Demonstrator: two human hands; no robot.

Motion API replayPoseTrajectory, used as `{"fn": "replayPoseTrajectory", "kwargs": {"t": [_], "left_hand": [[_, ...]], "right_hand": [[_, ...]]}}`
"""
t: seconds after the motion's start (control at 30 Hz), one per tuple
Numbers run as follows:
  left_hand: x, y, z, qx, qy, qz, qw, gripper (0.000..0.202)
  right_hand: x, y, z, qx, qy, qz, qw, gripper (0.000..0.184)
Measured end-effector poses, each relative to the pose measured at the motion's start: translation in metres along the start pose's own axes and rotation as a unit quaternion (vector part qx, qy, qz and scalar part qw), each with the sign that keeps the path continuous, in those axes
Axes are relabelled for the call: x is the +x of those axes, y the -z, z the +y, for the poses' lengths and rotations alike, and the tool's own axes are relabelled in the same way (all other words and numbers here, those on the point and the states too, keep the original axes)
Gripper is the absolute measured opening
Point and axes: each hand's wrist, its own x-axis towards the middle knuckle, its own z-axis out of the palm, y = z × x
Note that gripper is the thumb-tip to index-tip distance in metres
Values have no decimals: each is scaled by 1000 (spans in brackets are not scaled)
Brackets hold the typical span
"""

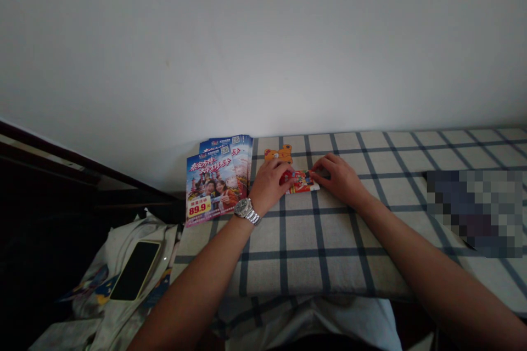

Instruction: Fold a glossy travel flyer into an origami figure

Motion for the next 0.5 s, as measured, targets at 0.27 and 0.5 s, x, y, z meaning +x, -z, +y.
{"fn": "replayPoseTrajectory", "kwargs": {"t": [0.27,0.5], "left_hand": [[-1,-2,-2,14,-14,3,1000,12],[0,-1,1,27,-14,0,1000,12]], "right_hand": [[0,6,-1,9,10,-12,1000,11],[-1,8,4,17,17,-21,999,14]]}}
